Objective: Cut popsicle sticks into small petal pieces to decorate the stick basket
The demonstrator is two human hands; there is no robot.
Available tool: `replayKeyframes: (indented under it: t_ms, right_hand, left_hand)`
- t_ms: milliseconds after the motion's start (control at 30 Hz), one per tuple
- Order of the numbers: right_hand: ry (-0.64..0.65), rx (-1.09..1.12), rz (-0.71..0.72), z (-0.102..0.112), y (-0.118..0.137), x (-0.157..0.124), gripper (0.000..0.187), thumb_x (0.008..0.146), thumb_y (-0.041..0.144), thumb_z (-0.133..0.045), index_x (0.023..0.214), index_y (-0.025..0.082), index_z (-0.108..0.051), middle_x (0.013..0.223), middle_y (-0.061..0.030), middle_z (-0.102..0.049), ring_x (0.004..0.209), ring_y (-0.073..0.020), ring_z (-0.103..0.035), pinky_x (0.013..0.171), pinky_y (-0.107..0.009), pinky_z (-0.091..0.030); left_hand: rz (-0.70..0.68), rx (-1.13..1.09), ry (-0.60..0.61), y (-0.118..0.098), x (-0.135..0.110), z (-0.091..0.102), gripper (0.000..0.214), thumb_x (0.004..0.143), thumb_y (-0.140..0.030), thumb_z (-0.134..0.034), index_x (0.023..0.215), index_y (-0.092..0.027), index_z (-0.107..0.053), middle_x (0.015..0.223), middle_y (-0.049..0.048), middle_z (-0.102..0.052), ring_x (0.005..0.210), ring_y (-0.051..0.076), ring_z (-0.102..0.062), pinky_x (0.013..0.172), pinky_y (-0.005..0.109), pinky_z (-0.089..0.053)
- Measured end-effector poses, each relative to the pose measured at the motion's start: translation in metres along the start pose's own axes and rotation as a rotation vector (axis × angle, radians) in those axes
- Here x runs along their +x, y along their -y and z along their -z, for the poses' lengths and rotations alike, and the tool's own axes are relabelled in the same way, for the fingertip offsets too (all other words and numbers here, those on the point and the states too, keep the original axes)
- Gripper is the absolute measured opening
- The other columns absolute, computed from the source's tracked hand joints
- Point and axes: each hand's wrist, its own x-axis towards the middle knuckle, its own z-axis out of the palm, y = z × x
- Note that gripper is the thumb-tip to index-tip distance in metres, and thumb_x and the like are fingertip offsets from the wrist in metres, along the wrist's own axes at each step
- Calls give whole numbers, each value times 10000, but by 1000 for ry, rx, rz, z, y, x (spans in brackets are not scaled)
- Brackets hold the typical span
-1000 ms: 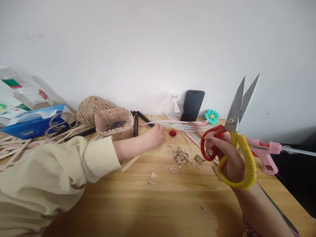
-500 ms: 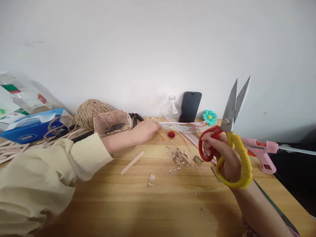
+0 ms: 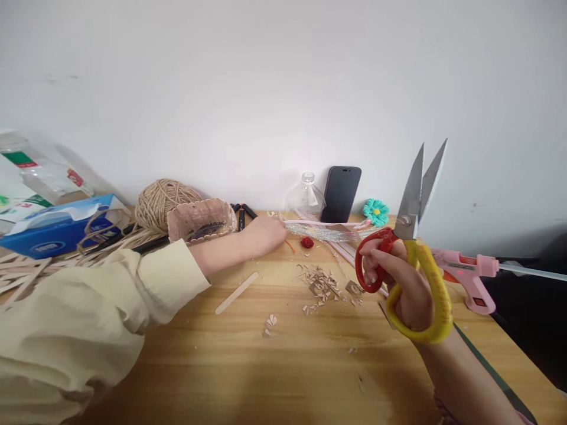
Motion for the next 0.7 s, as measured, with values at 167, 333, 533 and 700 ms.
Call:
replayKeyframes:
  t_ms: [167,333,533,700]
  right_hand:
    - [9,-11,-4,0,-1,2,206,731,311,-567,566,206,-501,433,50,-438,417,-104,-402,418,-233,-312]
    - [-15,-2,-10,-2,0,1,218,704,337,-576,559,204,-482,431,53,-429,407,-94,-383,400,-225,-298]
    - [13,-26,-68,-13,1,-5,156,654,340,-590,633,199,-525,423,66,-425,393,-102,-386,392,-237,-306]
    - [134,-45,-102,-22,-3,-11,222,625,241,-668,826,171,-607,569,49,-540,497,-108,-473,466,-225,-376]
  left_hand:
    - [50,-170,-39,-4,4,-1,219,760,-18,-473,686,-98,-664,812,144,-683,913,261,-596,713,339,-467]
    - [141,-540,-77,-5,-5,10,230,800,-223,-485,811,-131,-696,819,84,-703,817,219,-622,646,293,-476]
    - [118,-1047,33,-16,-29,17,331,826,-366,-475,980,-142,-663,950,93,-712,743,141,-633,563,217,-488]
    - [89,-1382,127,-32,-37,22,235,801,-317,-546,942,-190,-685,902,60,-709,741,118,-615,558,185,-465]
